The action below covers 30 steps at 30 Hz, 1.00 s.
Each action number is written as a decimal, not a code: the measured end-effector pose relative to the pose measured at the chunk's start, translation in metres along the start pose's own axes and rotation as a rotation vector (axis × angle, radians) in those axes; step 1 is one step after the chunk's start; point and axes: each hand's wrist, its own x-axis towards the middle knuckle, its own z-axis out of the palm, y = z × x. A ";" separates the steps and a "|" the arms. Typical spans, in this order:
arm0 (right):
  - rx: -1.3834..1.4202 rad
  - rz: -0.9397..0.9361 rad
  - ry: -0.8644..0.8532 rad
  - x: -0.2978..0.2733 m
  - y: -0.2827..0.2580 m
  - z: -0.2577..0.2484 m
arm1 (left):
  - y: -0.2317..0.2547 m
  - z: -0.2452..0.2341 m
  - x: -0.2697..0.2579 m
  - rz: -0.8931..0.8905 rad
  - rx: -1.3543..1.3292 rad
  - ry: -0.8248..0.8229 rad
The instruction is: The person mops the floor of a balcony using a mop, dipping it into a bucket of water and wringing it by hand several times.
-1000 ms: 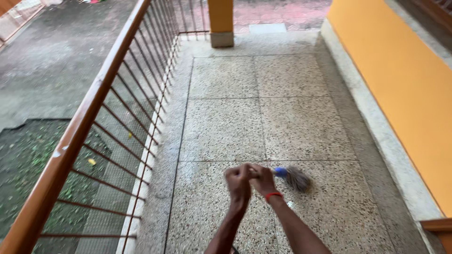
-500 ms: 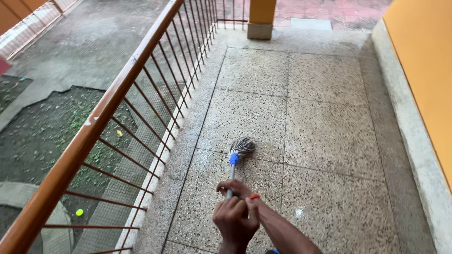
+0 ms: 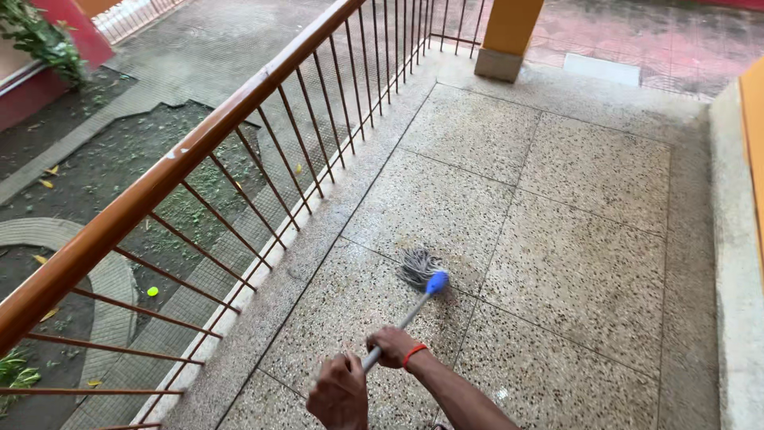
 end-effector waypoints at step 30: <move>-0.348 1.199 0.201 -0.373 0.055 -0.127 | 0.238 0.145 -0.181 1.335 -0.757 -0.596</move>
